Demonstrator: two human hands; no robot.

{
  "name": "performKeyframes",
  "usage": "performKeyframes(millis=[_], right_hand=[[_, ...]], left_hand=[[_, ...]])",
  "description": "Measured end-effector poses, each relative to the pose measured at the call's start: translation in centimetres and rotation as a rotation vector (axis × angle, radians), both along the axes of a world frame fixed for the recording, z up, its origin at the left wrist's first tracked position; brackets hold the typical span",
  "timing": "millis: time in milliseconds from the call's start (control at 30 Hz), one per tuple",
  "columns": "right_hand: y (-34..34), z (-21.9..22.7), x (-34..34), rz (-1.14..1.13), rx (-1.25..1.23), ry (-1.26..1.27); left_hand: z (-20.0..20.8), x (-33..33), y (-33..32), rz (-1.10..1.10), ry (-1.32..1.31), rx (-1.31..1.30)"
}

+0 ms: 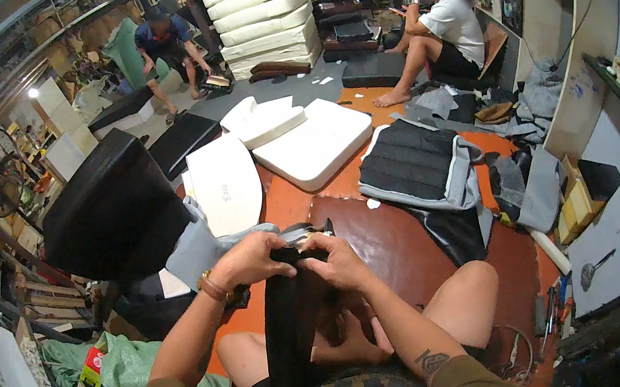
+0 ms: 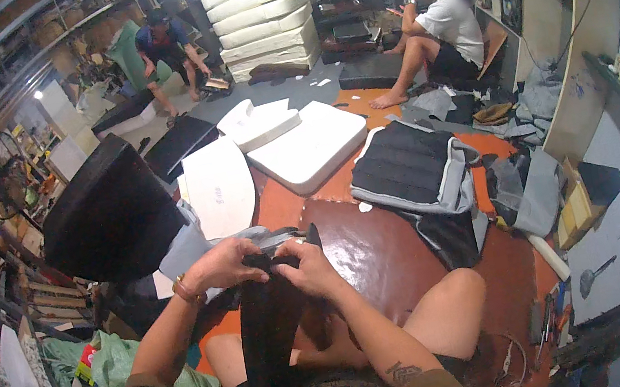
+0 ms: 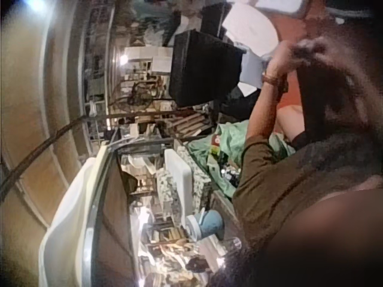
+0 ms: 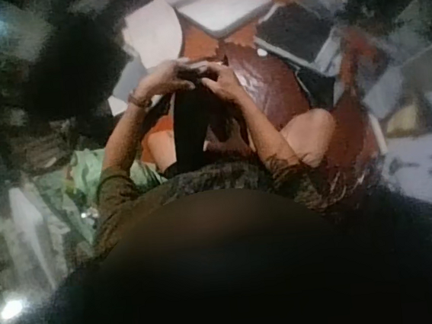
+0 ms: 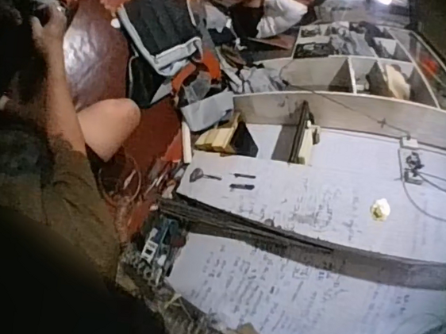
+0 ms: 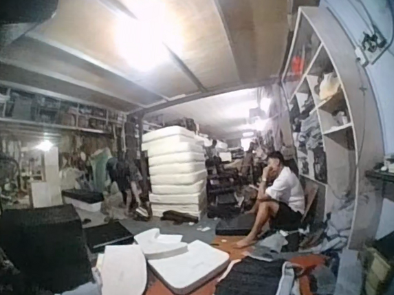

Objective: The person sits on the floor and fits a black leather cover over a white foam cushion. They smooth the material, tuck edges, and adjust the fit by hand while handling the cushion and cover repeatedly.

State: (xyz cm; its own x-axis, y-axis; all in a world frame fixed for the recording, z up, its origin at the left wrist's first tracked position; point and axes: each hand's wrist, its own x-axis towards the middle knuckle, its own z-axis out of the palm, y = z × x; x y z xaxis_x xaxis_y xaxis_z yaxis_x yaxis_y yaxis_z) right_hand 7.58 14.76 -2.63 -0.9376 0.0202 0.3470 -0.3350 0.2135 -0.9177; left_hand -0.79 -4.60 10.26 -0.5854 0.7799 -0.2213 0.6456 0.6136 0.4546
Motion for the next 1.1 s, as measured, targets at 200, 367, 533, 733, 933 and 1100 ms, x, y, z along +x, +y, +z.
performKeyframes(millis=[200, 367, 533, 733, 933, 1100], right_hand=[[2.2, -0.2, 0.6, 0.036, -0.035, -0.012], [1.4, -0.7, 0.6, -0.027, -0.045, 0.04], [2.1, 0.7, -0.2, -0.246, 0.081, -0.074], [3.6, 0.6, 2.8, -0.381, 0.099, -0.08], [10.8, 1.2, 9.6, -0.346, 0.217, -0.143], [22.3, -5.2, 20.4, -1.023, 0.462, -0.326]], left_hand=[[-6.0, 9.0, -1.0, 0.361, 0.3, 0.329], [-9.0, 14.4, -1.7, 0.498, 0.274, 0.347], [-7.8, 8.8, -1.8, 0.402, 0.203, 0.343], [-2.5, 2.2, 1.1, 0.171, 0.352, -0.026], [-7.2, -3.8, 7.1, 0.195, 0.526, 0.044], [-11.0, -8.7, 7.1, 0.101, 0.434, 0.123]])
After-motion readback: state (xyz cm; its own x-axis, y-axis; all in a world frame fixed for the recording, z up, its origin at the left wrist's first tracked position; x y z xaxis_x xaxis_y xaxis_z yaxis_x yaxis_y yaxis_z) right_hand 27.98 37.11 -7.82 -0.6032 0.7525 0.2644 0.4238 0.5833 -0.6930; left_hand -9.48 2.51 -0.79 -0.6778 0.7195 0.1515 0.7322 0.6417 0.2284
